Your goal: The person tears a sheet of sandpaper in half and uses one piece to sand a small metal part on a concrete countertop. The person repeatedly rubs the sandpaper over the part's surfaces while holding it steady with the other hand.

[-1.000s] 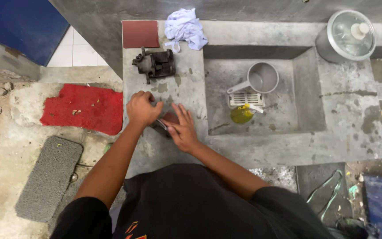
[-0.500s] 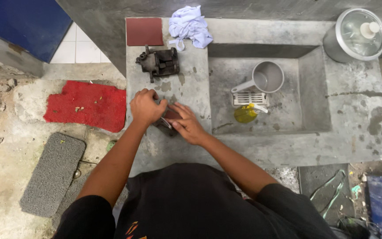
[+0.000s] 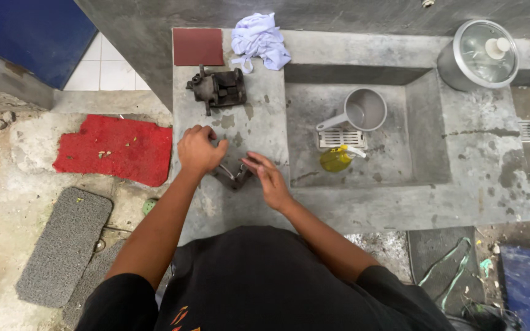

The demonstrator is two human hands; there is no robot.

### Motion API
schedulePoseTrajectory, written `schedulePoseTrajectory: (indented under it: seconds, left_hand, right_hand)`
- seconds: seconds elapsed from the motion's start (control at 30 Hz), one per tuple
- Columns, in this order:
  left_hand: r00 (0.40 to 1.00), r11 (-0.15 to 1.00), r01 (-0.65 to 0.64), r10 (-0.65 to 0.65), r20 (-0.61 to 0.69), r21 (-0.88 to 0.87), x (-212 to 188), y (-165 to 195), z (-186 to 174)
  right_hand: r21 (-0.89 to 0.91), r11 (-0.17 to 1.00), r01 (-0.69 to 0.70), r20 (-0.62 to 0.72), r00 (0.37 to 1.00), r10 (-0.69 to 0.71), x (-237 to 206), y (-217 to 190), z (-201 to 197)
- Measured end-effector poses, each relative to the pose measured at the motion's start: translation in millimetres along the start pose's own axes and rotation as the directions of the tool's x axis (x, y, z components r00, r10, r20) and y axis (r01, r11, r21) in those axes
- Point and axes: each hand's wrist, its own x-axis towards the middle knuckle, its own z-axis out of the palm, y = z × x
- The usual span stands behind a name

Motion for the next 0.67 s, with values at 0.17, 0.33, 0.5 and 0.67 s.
schedulePoseTrajectory:
  seconds: [0.17, 0.33, 0.5, 0.67]
  left_hand:
    - [0.999, 0.999, 0.043, -0.043, -0.001, 0.013, -6, 5, -6]
    - [0.985, 0.98, 0.172, -0.174, 0.017, 0.101, -18, 16, -14]
    - [0.966, 0.931, 0.256, -0.256, -0.035, 0.259, -54, 17, -21]
    - [0.967, 0.928, 0.253, -0.246, -0.061, 0.274, -88, 12, -16]
  right_hand:
    - [-0.29, 0.954, -0.077, -0.159, 0.987, 0.031, -4, -5, 7]
    - [-0.634, 0.744, 0.211, -0.08, 0.939, -0.334, -14, -23, 13]
    - [-0.385, 0.923, -0.024, -0.27, 0.959, -0.088, -6, -25, 16]
    - [0.028, 0.982, -0.187, -0.307, 0.933, 0.186, -7, -16, 4]
